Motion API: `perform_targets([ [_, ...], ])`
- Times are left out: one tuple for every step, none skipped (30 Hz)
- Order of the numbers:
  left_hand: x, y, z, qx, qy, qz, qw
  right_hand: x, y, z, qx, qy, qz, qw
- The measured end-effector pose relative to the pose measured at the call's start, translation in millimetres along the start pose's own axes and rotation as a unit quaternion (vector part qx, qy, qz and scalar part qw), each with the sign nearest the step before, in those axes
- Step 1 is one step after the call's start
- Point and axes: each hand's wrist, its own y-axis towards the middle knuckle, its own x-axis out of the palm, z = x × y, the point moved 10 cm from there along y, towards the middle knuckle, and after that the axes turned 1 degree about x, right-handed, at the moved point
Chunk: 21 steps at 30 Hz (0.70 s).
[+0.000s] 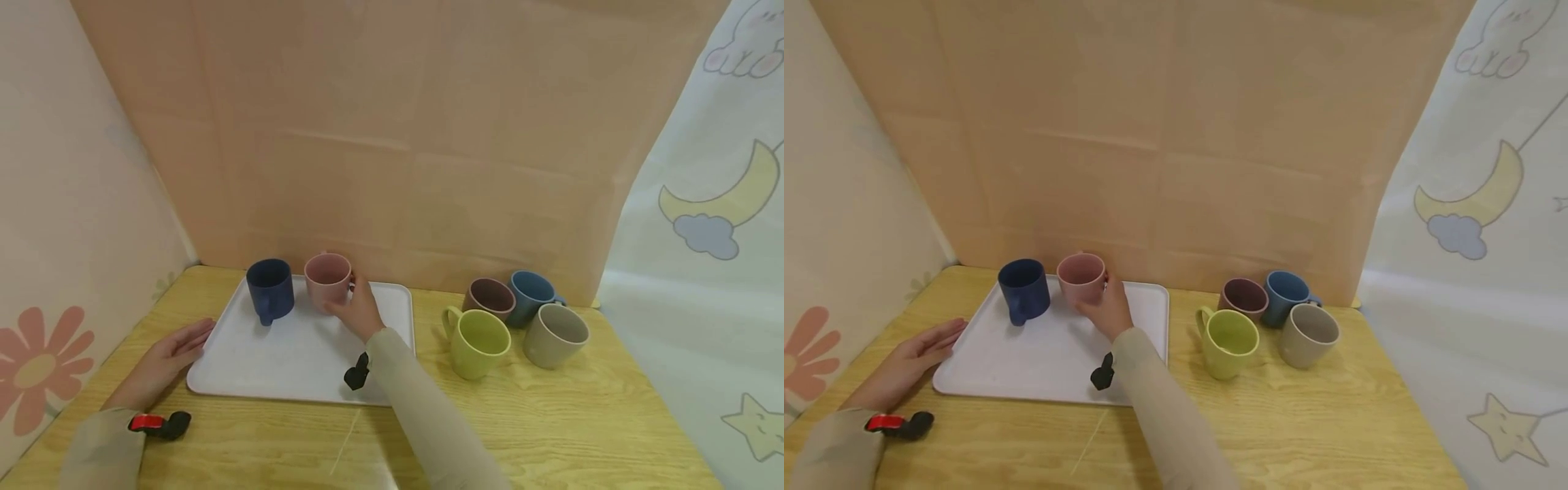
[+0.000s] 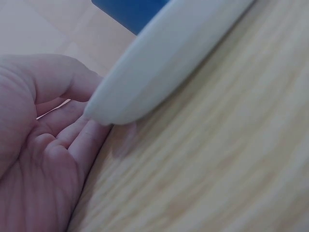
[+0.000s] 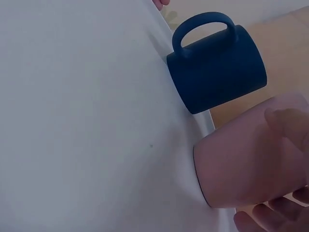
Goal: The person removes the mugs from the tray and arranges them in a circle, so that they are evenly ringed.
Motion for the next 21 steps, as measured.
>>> perform_targets([
  [-0.1, 0.1, 0.0, 0.0, 0.003, -0.001, 1.0, 1.4, 2.3, 0.4, 0.002, 0.005, 0.002, 1.0],
  [-0.5, 0.0, -0.2, -0.001, 0.006, 0.0, 1.0, 2.4, 4.1, 0.0, 0.002, 0.014, 0.004, 0.9999],
  [-0.6, -0.1, -0.2, 0.0, 0.009, 0.0, 1.0, 3.3, 5.9, -0.1, 0.003, 0.025, 0.005, 0.9997],
  [-0.8, 0.0, -0.3, 0.001, 0.01, 0.001, 0.9999, 4.0, 7.4, -0.3, 0.004, 0.036, 0.006, 0.9993],
  [-0.8, 0.0, -0.5, 0.001, 0.01, 0.0, 0.9999, 4.9, 8.7, -0.6, 0.005, 0.049, 0.005, 0.9988],
  [-1.1, 0.0, -0.6, 0.002, 0.012, 0.001, 0.9999, 5.8, 9.7, -0.5, 0.009, 0.062, 0.004, 0.998],
  [-0.5, 1.0, 0.0, 0.003, 0.014, 0.001, 0.9999, 5.4, 10.4, -0.1, 0.014, 0.072, 0.003, 0.9973],
  [-0.1, 1.6, 0.3, 0.003, 0.013, 0.002, 0.9999, 4.7, 11.0, -0.2, 0.015, 0.077, 0.003, 0.9969],
  [0.5, 2.4, 1.0, 0.005, 0.012, 0.0, 0.9999, 4.3, 11.6, 0.6, 0.018, 0.078, 0.002, 0.9968],
  [0.8, 3.1, 1.2, 0.006, 0.012, 0.0, 0.9999, 3.9, 11.9, 1.4, 0.02, 0.077, 0.002, 0.9968],
  [1.3, 3.6, 1.5, 0.006, 0.01, 0.0, 0.9999, 3.6, 12.3, 2.2, 0.02, 0.075, 0.002, 0.997],
  [1.4, 4.0, 1.7, 0.006, 0.012, 0.001, 0.9999, 3.2, 12.5, 2.8, 0.018, 0.072, 0.002, 0.9973],
  [1.7, 4.0, 1.5, 0.005, 0.015, 0.0, 0.9999, 2.8, 12.5, 3.2, 0.016, 0.068, 0.002, 0.9975],
  [1.6, 3.6, 1.4, 0.005, 0.015, 0.001, 0.9999, 3.0, 12.5, 4.2, 0.015, 0.064, 0.001, 0.9978],
  [1.6, 2.8, 1.3, 0.005, 0.015, 0.001, 0.9999, 3.6, 12.3, 5.8, 0.017, 0.062, 0.0, 0.9979],
  [1.1, 2.0, 0.8, 0.004, 0.018, 0.003, 0.9998, 4.0, 12.1, 7.1, 0.017, 0.062, -0.001, 0.9979],
  [0.7, 1.1, 0.6, 0.004, 0.019, 0.004, 0.9998, 4.5, 11.6, 8.5, 0.019, 0.063, -0.002, 0.9979],
  [0.2, 0.3, 0.4, 0.005, 0.022, 0.004, 0.9997, 4.6, 10.8, 9.7, 0.021, 0.064, -0.002, 0.9977],
  [-0.3, -0.5, 0.2, 0.005, 0.023, 0.005, 0.9997, 4.6, 9.8, 11.4, 0.026, 0.065, -0.002, 0.9976],
  [-0.7, -1.1, 0.2, 0.007, 0.022, 0.006, 0.9997, 4.6, 8.5, 13.0, 0.03, 0.065, -0.002, 0.9974],
  [-0.9, -1.4, -0.2, 0.007, 0.021, 0.005, 0.9997, 4.0, 7.0, 13.9, 0.032, 0.067, -0.001, 0.9972],
])
